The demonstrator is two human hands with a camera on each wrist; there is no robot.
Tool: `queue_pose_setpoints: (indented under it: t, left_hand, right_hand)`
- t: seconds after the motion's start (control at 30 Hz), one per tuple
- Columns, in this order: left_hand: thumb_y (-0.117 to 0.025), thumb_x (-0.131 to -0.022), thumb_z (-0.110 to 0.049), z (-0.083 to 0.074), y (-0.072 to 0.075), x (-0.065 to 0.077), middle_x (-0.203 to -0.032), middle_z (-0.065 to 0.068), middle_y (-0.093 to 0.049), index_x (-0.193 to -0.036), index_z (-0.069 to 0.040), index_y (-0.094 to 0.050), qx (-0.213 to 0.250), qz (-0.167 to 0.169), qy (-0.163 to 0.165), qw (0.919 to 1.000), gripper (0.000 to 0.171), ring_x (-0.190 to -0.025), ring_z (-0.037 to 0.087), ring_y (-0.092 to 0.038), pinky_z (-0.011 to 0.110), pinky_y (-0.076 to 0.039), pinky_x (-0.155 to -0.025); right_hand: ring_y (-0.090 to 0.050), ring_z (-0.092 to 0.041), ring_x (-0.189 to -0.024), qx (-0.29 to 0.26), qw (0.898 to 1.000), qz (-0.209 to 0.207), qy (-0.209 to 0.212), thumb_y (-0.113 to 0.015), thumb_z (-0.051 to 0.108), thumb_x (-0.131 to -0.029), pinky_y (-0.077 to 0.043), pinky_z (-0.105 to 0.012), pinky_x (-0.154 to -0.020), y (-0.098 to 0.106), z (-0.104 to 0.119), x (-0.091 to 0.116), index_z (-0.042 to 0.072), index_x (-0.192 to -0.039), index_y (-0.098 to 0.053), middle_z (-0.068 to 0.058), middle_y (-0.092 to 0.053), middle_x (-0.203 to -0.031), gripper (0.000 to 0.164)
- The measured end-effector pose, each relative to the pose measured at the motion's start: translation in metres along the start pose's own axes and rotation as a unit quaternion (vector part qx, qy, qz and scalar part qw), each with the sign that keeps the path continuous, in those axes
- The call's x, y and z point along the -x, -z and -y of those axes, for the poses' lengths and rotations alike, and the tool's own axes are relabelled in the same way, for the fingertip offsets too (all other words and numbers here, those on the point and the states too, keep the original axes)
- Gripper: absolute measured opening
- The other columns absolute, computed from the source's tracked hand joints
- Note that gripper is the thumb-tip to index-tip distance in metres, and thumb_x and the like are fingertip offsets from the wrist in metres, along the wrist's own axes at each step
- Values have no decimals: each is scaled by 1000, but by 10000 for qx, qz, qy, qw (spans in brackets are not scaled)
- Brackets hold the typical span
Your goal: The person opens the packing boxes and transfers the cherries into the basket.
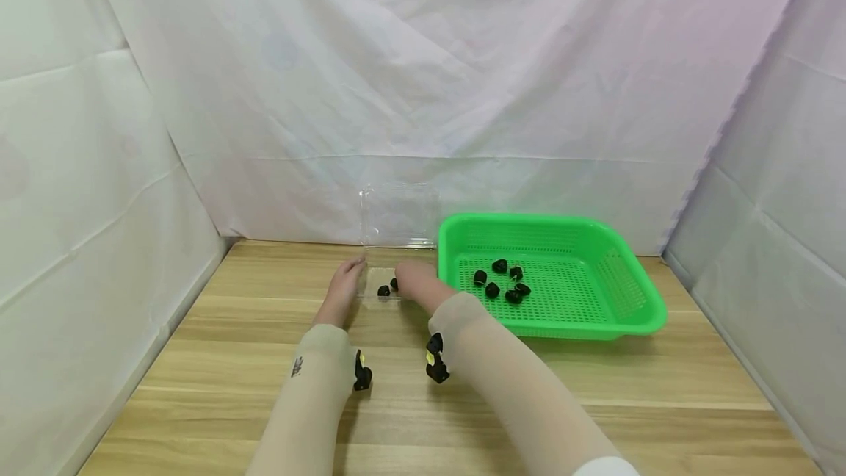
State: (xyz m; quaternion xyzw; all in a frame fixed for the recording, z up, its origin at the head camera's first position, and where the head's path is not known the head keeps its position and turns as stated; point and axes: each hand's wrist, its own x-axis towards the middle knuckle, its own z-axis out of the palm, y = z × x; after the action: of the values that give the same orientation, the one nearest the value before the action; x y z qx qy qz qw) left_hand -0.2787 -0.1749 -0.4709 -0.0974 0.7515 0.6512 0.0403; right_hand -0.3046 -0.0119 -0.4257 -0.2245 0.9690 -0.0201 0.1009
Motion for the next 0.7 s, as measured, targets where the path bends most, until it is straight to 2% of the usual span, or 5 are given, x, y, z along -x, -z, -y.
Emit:
queue_pose_setpoints:
  t: [0.2, 0.47, 0.7]
  left_hand:
    - [-39, -105, -32, 0, 0, -2, -152, 15, -33, -147, -7, -38, -111, -55, -72, 9999, 49, -140, 35, -27, 53, -18, -116]
    - [-40, -105, -36, -1, 2, -1, -153, 13, -32, -148, -10, -37, 2, -12, 27, 10000, 50, -141, 34, -26, 54, -18, -115]
    - [-40, -104, -36, 1, 2, -1, -153, 13, -33, -147, -10, -38, -40, 4, 4, 10000, 49, -141, 34, -27, 54, -19, -115]
  right_hand:
    - [-44, -15, -58, -68, 10000, -6, 61, -61, 6, -88, -40, -29, -51, 0, 0, 0, 12, -66, -54, 1, -53, -66, 24]
    - [-46, -15, -60, -3, 9999, 138, 33, -57, 3, -89, -41, -29, -51, -3, 0, -4, 12, -72, -57, 0, -55, -69, 19]
    - [-47, -16, -61, -21, 10000, 62, -19, -60, 3, -87, -41, -29, -51, -7, 0, -8, 12, -72, -57, 0, -56, -70, 18]
